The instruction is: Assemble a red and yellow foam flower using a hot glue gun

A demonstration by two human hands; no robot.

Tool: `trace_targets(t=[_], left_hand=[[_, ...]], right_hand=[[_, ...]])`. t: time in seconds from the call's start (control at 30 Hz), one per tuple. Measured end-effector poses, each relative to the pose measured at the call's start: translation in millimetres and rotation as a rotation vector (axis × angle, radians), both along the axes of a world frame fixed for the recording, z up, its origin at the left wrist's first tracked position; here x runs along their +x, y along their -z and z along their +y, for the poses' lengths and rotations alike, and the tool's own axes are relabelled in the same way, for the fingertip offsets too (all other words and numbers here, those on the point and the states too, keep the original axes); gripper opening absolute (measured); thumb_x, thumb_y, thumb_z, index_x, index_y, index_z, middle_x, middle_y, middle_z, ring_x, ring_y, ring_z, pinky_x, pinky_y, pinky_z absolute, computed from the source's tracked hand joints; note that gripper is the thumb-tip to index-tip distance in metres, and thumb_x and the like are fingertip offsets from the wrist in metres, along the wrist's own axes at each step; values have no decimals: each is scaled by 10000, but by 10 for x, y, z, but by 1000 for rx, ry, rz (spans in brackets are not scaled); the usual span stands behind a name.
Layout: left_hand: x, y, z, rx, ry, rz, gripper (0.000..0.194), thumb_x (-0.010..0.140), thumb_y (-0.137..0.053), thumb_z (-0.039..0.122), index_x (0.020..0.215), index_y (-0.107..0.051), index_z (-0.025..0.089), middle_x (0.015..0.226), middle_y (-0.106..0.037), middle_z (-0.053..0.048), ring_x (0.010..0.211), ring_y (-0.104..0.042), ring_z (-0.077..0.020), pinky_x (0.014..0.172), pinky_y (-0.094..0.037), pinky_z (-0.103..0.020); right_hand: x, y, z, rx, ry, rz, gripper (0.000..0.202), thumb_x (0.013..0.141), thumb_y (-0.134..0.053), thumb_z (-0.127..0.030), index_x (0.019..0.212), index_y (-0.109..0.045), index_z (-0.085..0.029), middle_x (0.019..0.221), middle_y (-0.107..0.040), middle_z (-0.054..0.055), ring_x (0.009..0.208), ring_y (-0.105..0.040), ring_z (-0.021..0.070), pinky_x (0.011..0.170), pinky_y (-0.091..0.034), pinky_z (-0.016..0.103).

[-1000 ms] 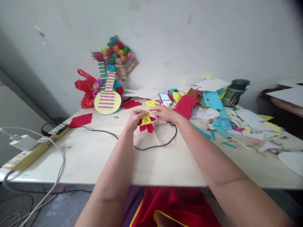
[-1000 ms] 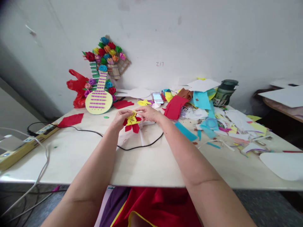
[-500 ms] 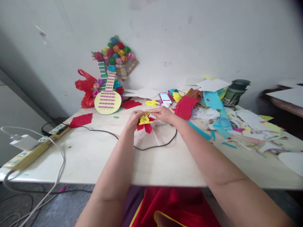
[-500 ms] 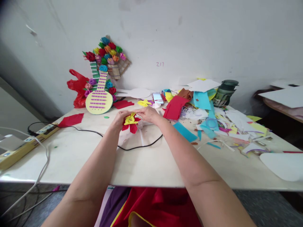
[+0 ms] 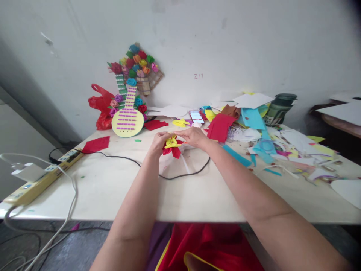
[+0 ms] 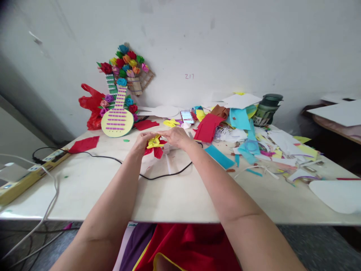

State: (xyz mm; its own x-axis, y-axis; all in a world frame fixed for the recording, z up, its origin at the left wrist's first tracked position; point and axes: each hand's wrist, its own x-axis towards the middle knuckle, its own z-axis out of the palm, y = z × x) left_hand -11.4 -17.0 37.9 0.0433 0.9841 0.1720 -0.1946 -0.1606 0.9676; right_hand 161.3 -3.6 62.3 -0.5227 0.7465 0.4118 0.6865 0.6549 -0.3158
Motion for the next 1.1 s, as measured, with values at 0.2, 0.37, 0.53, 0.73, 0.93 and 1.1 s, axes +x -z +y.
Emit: trace_targets(t=[0.2, 0.37, 0.53, 0.73, 0.93, 1.1], left_hand=[[-6, -11, -5, 7, -4, 26, 197, 535, -716, 307, 577, -649, 127, 534, -605, -29, 472, -532, -128, 493, -410, -246], [-2, -40, -35, 16, -4, 28, 193, 524, -723, 302, 582, -664, 127, 520, -599, -25, 463, -517, -119, 476, -394, -233], [13, -47, -44, 19, 10, 39, 193, 529, -720, 301, 600, -677, 127, 538, -611, -28, 477, -527, -121, 491, -404, -236], [46, -63, -55, 10, 30, 44, 208, 501, -736, 302, 597, -680, 127, 566, -632, -44, 502, -549, -138, 511, -421, -247], [31, -52, -44, 28, 48, 56, 213, 522, -736, 312, 604, -672, 126, 561, -629, -36, 502, -555, -130, 507, -417, -231], [12, -29, -24, 44, 72, 69, 226, 545, -738, 313, 634, -673, 116, 587, -636, -37, 517, -562, -124, 517, -420, -225]], right_hand=[[8, 24, 26, -13, -29, 31, 369, 833, -534, -218, 1158, -619, -372, 1123, -673, -30, 1045, -611, 198, 867, -439, 290], [1, 37, 37, -59, -75, 130, 345, 838, -527, -230, 1150, -633, -332, 1131, -671, -16, 1059, -599, 192, 889, -435, 295], [-29, 58, 75, -104, -82, 298, 258, 836, -532, -274, 1028, -704, -266, 1020, -710, 14, 975, -618, 179, 840, -445, 276], [-43, 38, 67, -99, -36, 280, 194, 820, -559, -306, 833, -743, -245, 837, -720, 11, 845, -616, 173, 714, -414, 242], [-45, 13, 33, 9, 1, 147, 260, 849, -502, -309, 774, -733, -215, 741, -697, 16, 754, -593, 147, 644, -360, 228], [-52, 21, 38, 123, 15, 75, 250, 854, -496, -286, 857, -731, -200, 865, -712, 45, 828, -601, 161, 664, -366, 242]])
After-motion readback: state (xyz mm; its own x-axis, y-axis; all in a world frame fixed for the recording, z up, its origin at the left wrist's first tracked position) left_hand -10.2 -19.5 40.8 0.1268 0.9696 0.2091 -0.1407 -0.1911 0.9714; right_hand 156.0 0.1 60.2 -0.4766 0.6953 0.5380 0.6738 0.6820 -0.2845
